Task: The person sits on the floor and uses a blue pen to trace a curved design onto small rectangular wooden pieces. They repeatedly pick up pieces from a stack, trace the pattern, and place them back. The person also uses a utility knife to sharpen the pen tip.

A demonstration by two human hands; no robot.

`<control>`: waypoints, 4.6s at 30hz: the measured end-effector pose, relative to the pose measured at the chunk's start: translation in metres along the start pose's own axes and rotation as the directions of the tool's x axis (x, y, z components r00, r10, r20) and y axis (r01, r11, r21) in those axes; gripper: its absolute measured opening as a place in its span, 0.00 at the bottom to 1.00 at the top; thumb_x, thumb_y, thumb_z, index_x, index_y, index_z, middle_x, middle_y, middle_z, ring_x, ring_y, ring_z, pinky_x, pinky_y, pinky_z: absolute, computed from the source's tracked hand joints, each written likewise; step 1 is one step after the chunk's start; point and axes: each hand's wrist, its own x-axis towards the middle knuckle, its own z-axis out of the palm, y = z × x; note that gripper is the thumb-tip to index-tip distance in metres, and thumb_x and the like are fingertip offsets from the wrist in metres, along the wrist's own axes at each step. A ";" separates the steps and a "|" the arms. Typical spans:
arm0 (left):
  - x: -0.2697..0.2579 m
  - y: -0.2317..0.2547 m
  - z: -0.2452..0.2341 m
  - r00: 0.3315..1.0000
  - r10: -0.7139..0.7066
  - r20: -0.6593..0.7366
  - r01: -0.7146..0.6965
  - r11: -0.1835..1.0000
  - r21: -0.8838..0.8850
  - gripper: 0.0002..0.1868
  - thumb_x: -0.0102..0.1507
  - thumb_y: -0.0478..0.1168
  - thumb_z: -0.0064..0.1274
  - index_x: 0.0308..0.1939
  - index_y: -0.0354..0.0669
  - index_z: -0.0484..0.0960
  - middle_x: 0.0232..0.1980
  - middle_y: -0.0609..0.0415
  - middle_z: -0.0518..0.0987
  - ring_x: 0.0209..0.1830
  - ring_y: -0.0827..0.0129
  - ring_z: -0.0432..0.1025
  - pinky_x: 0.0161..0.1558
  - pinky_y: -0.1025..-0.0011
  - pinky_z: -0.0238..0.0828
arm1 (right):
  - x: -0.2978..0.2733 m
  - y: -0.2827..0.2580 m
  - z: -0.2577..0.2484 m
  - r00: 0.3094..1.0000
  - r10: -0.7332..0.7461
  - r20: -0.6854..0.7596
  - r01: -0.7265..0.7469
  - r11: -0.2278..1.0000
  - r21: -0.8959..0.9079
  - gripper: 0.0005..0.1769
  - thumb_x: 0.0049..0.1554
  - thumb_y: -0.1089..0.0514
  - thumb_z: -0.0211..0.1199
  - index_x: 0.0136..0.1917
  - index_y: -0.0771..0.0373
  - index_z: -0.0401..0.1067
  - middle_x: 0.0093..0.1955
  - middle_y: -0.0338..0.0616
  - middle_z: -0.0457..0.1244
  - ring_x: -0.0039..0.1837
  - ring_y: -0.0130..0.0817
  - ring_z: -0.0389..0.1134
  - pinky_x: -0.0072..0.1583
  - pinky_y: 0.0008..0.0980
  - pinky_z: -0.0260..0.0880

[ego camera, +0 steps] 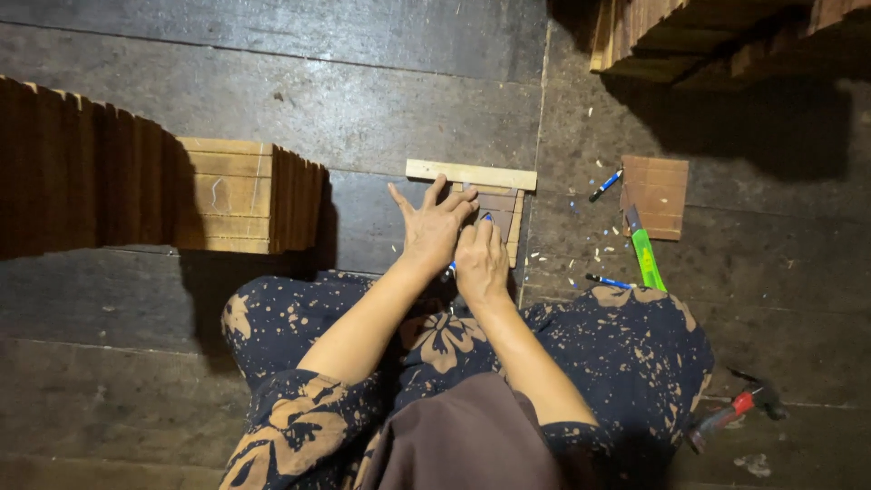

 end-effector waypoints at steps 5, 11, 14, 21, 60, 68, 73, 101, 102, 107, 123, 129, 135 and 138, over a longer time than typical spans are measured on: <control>0.000 -0.001 0.000 1.000 0.011 -0.029 -0.011 1.000 -0.006 0.09 0.66 0.44 0.50 0.49 0.65 0.80 0.67 0.76 0.74 0.78 0.56 0.54 0.57 0.08 0.28 | -0.003 -0.015 0.002 0.999 0.039 0.019 -0.036 0.990 -0.140 0.10 0.54 0.68 0.55 0.31 0.62 0.65 0.36 0.50 0.59 0.37 0.43 0.63 0.33 0.35 0.66; 0.000 -0.003 0.003 0.999 0.030 -0.045 -0.029 0.999 0.028 0.11 0.66 0.44 0.48 0.50 0.68 0.79 0.67 0.77 0.74 0.78 0.56 0.54 0.55 0.07 0.25 | -0.015 -0.022 0.013 0.994 0.072 0.077 -0.063 0.991 -0.122 0.09 0.51 0.68 0.53 0.30 0.63 0.64 0.33 0.49 0.56 0.35 0.45 0.62 0.32 0.36 0.65; 0.000 -0.004 0.006 0.999 0.028 -0.038 -0.026 0.999 0.044 0.12 0.67 0.44 0.46 0.51 0.70 0.79 0.67 0.78 0.74 0.79 0.57 0.54 0.55 0.07 0.25 | -0.014 -0.023 0.010 0.992 0.072 0.105 -0.059 0.991 -0.119 0.09 0.50 0.69 0.53 0.29 0.63 0.65 0.32 0.48 0.55 0.34 0.46 0.62 0.32 0.36 0.66; 0.000 -0.004 0.009 1.000 0.005 -0.024 -0.003 0.999 0.047 0.10 0.68 0.44 0.45 0.49 0.69 0.78 0.68 0.80 0.73 0.79 0.59 0.52 0.56 0.07 0.25 | -0.015 -0.024 0.007 0.985 0.084 0.153 -0.069 0.993 -0.097 0.07 0.49 0.69 0.53 0.29 0.65 0.66 0.31 0.48 0.54 0.34 0.48 0.62 0.32 0.39 0.66; 0.004 -0.005 0.001 0.996 -0.015 0.093 0.021 0.998 -0.060 0.30 0.52 0.51 0.71 0.57 0.66 0.78 0.70 0.76 0.71 0.80 0.56 0.50 0.59 0.07 0.26 | -0.039 0.037 -0.019 0.969 -0.091 0.230 0.029 0.964 0.263 0.02 0.54 0.66 0.62 0.43 0.65 0.73 0.40 0.47 0.62 0.45 0.47 0.69 0.45 0.39 0.73; 0.006 -0.008 0.022 0.999 -0.024 0.048 0.027 0.998 -0.058 0.27 0.52 0.46 0.70 0.55 0.64 0.79 0.69 0.75 0.72 0.79 0.56 0.51 0.59 0.08 0.23 | 0.039 0.068 0.016 0.754 0.054 0.655 -0.286 0.925 0.252 0.05 0.42 0.60 0.67 0.32 0.61 0.73 0.32 0.51 0.64 0.38 0.58 0.70 0.39 0.53 0.71; 0.005 -0.001 0.007 0.998 -0.041 0.038 0.043 0.997 -0.063 0.25 0.54 0.44 0.67 0.55 0.65 0.80 0.68 0.75 0.73 0.79 0.56 0.52 0.60 0.08 0.20 | 0.074 0.094 0.042 0.506 0.083 0.859 -0.553 0.795 0.249 0.05 0.42 0.60 0.63 0.32 0.63 0.77 0.34 0.58 0.68 0.44 0.63 0.73 0.42 0.55 0.68; 0.006 -0.002 0.010 0.994 -0.048 0.100 0.053 0.998 -0.045 0.31 0.52 0.49 0.71 0.59 0.64 0.79 0.71 0.73 0.70 0.80 0.57 0.50 0.62 0.08 0.23 | 0.087 0.078 -0.026 0.480 0.131 0.868 -0.568 0.800 0.194 0.12 0.47 0.59 0.64 0.43 0.65 0.80 0.44 0.59 0.71 0.52 0.60 0.74 0.52 0.54 0.74; 0.006 -0.002 0.011 0.994 -0.044 0.099 0.049 0.998 -0.042 0.32 0.52 0.50 0.71 0.60 0.64 0.79 0.71 0.71 0.70 0.80 0.57 0.50 0.63 0.09 0.24 | 0.085 0.088 -0.036 0.452 0.203 0.869 -0.705 0.677 0.209 0.11 0.47 0.57 0.66 0.45 0.58 0.82 0.46 0.53 0.72 0.54 0.55 0.74 0.56 0.47 0.74; 0.004 -0.004 0.013 0.995 -0.038 0.088 0.042 0.998 -0.046 0.33 0.52 0.51 0.71 0.61 0.65 0.79 0.70 0.71 0.71 0.79 0.58 0.52 0.63 0.10 0.26 | 0.065 0.105 -0.049 0.438 0.456 0.775 -0.863 -0.030 0.505 0.16 0.48 0.63 0.71 0.51 0.68 0.77 0.40 0.52 0.71 0.41 0.31 0.74 0.44 0.27 0.79; 0.001 0.002 -0.005 0.994 -0.059 0.090 0.061 0.998 -0.020 0.34 0.51 0.53 0.71 0.61 0.71 0.78 0.68 0.75 0.73 0.79 0.63 0.53 0.62 0.10 0.26 | 0.057 0.070 0.025 0.513 0.492 0.704 -0.806 -0.007 0.592 0.09 0.53 0.66 0.72 0.49 0.61 0.81 0.39 0.49 0.72 0.40 0.22 0.72 0.44 0.19 0.76; 0.000 0.006 -0.015 0.992 -0.058 0.112 0.054 0.998 0.040 0.33 0.53 0.51 0.68 0.63 0.73 0.77 0.69 0.75 0.72 0.79 0.62 0.53 0.60 0.08 0.27 | 0.054 0.092 0.065 0.632 0.437 0.640 -0.773 0.409 0.485 0.10 0.46 0.57 0.75 0.43 0.46 0.84 0.40 0.42 0.72 0.44 0.35 0.74 0.47 0.35 0.74; 0.002 0.016 -0.034 0.982 -0.079 0.172 0.062 0.993 0.103 0.36 0.54 0.50 0.68 0.65 0.72 0.75 0.70 0.74 0.71 0.79 0.54 0.50 0.59 0.07 0.25 | 0.091 0.091 0.049 0.531 0.384 0.755 -0.811 0.488 0.323 0.10 0.40 0.56 0.73 0.38 0.47 0.83 0.28 0.38 0.69 0.37 0.33 0.74 0.43 0.29 0.73; 0.003 0.016 -0.031 0.977 -0.082 0.198 0.058 0.991 0.124 0.36 0.54 0.53 0.67 0.67 0.72 0.73 0.71 0.74 0.70 0.80 0.52 0.49 0.58 0.06 0.25 | 0.090 0.112 0.079 0.510 0.336 0.792 -0.777 0.574 0.258 0.14 0.34 0.57 0.73 0.38 0.49 0.83 0.31 0.43 0.70 0.43 0.39 0.75 0.50 0.37 0.74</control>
